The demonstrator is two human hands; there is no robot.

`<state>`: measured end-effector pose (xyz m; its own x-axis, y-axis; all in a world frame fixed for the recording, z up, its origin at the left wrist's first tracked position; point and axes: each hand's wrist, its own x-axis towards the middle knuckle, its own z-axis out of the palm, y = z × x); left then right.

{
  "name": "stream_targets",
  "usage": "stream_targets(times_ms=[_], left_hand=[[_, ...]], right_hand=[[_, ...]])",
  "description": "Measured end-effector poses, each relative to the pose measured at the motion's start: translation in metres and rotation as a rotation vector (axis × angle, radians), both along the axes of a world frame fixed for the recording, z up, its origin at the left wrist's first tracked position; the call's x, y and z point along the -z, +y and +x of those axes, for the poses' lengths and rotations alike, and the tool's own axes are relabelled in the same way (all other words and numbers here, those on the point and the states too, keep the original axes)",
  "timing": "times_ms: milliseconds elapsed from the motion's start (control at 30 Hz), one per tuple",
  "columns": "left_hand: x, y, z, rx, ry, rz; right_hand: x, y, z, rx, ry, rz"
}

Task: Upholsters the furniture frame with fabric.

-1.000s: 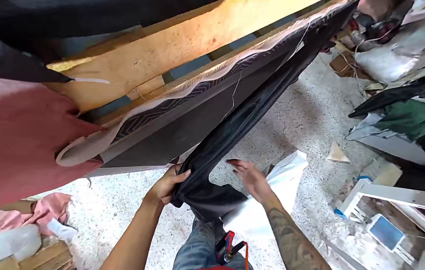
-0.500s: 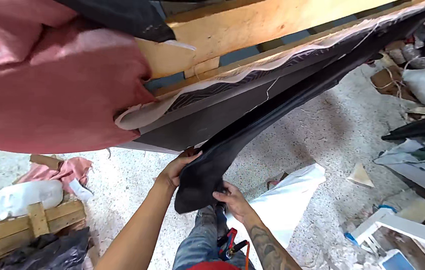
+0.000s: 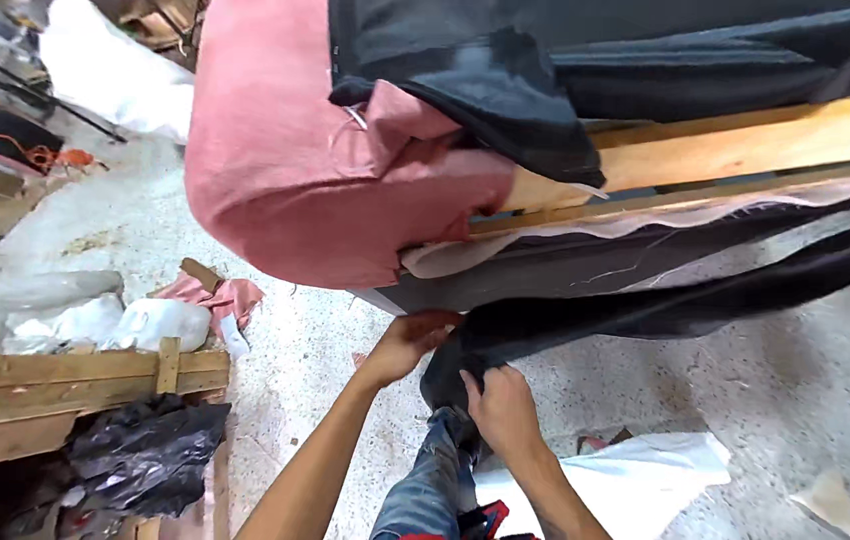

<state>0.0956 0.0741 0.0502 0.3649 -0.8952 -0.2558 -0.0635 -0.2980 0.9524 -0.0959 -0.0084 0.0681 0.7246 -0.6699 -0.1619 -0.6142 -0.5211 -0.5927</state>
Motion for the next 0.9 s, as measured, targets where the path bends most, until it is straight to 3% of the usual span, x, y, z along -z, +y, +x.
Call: stream_targets(times_ms=[133,233,333,433,600,700,800,900], left_hand=[[-0.001,0.032,-0.004,0.05,0.091,-0.193],[0.005,0.025,-0.001,-0.081,0.061,-0.197],[0.008,0.012,-0.001,-0.212,0.025,-0.26],[0.003,-0.001,-0.005,-0.363,-0.042,-0.345],[-0.001,-0.013,-0.005,-0.608,-0.18,-0.361],[-0.001,-0.015,-0.003,-0.621,-0.204,-0.358],[-0.008,-0.018,-0.004,-0.651,-0.199,-0.41],[-0.018,-0.017,0.0,-0.598,-0.338,-0.38]], right_hand=[[-0.051,-0.018,0.052,-0.387,0.302,0.056],[-0.049,-0.031,0.071,-0.602,0.296,-0.017],[-0.054,-0.043,0.075,-0.673,0.271,-0.056],[-0.054,-0.061,0.066,-0.598,0.139,-0.105],[-0.049,-0.096,0.037,-0.204,-0.12,-0.153],[-0.046,-0.119,0.032,-0.047,-0.093,-0.179],[-0.036,-0.133,0.032,-0.044,-0.13,-0.221],[-0.035,-0.134,0.038,-0.022,-0.173,-0.263]])
